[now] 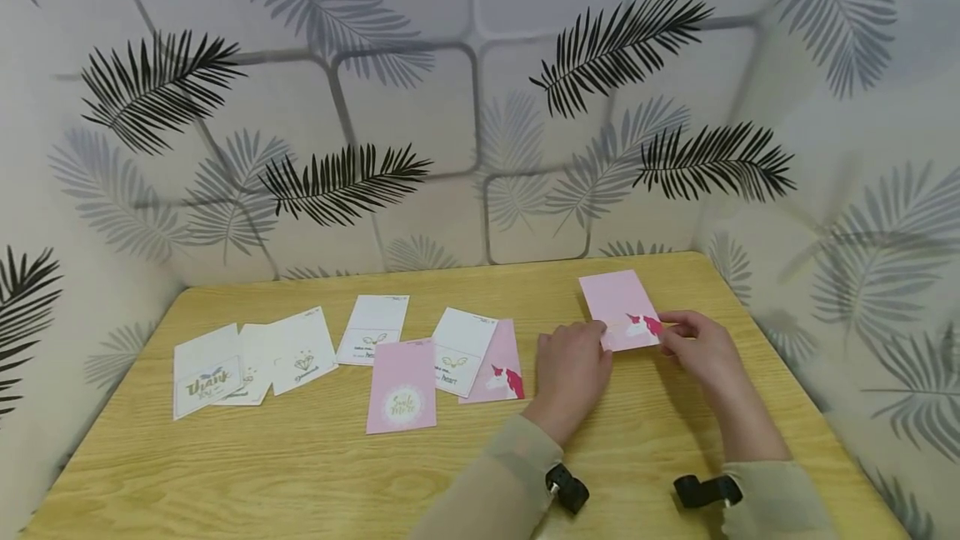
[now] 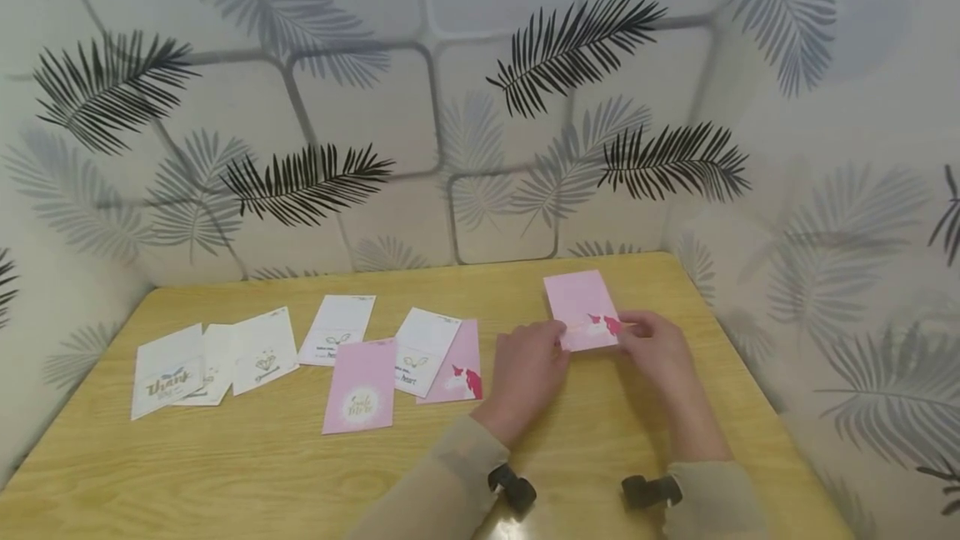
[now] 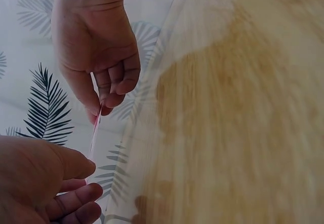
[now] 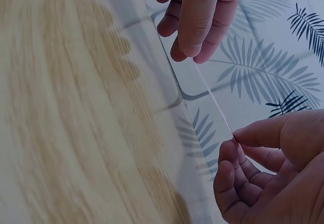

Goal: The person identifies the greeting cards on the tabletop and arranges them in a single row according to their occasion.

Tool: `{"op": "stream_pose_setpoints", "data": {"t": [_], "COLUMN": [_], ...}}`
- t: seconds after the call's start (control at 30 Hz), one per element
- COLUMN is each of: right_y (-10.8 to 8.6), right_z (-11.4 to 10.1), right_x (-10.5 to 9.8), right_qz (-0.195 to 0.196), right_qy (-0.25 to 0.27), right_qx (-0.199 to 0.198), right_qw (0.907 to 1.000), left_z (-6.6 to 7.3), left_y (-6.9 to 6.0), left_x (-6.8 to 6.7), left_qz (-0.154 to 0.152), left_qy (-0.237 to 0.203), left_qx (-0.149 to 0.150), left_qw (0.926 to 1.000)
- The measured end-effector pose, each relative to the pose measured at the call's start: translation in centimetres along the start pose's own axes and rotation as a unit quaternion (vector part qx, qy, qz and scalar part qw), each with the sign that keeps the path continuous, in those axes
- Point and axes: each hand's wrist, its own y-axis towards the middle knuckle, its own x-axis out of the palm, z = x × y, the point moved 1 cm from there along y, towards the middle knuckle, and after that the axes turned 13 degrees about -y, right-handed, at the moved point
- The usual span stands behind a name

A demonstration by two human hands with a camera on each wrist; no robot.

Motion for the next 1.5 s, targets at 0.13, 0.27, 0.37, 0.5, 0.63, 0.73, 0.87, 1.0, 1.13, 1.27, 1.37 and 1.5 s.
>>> {"op": "stream_pose_setpoints", "data": {"t": [0.13,0.27,0.37,0.5,0.63,0.73,0.87,1.0,1.13,1.27,1.37,1.5], "right_y": [0.2,0.1,0.1,0.2,0.4,0.4,0.5,0.5,0.5,0.6,0.7,0.7], "right_z": [0.3,0.5,0.6,0.9,1.2,1.3,1.5,1.5,1.5,1.7,1.8,1.8], "right_x": [-0.1,-0.2,-0.2,-0.2,-0.2,-0.3,-0.3,-0.4,-0.5,-0.4,-0.3,-0.3], "right_qz": [0.001,0.001,0.0,-0.005,-0.008,-0.009,-0.013,-0.017,-0.017,-0.017,-0.017,-0.023], "right_qy": [-0.016,-0.02,-0.021,-0.012,0.002,0.004,0.0,-0.008,-0.014,-0.012,-0.007,-0.012], "right_qx": [0.006,0.012,0.018,0.035,0.047,0.051,0.053,0.051,0.046,0.043,0.042,0.041], "right_qw": [0.9999,0.9997,0.9996,0.9993,0.9988,0.9987,0.9985,0.9985,0.9987,0.9989,0.9989,0.9988], "left_z": [0.3,0.4,0.5,0.7,0.8,0.8,1.0,1.0,1.0,1.0,1.0,1.1], "left_y": [0.1,0.2,0.3,0.3,0.6,0.7,1.0,1.2,1.5,1.7,1.9,1.9], "left_x": [0.2,0.4,0.5,0.8,1.1,1.4,1.6,1.7,1.9,2.0,2.1,2.1], "left_qz": [-0.001,-0.008,-0.012,-0.014,-0.022,-0.031,-0.041,-0.042,-0.044,-0.05,-0.053,-0.055], "left_qy": [0.013,0.017,0.017,0.022,0.029,0.032,0.034,0.043,0.057,0.064,0.066,0.061], "left_qx": [0.008,0.01,0.014,0.021,0.018,0.01,0.0,0.002,0.004,0.003,0.002,-0.001], "left_qw": [0.9999,0.9998,0.9997,0.9994,0.9992,0.9989,0.9986,0.9982,0.9974,0.9967,0.9964,0.9966]}}
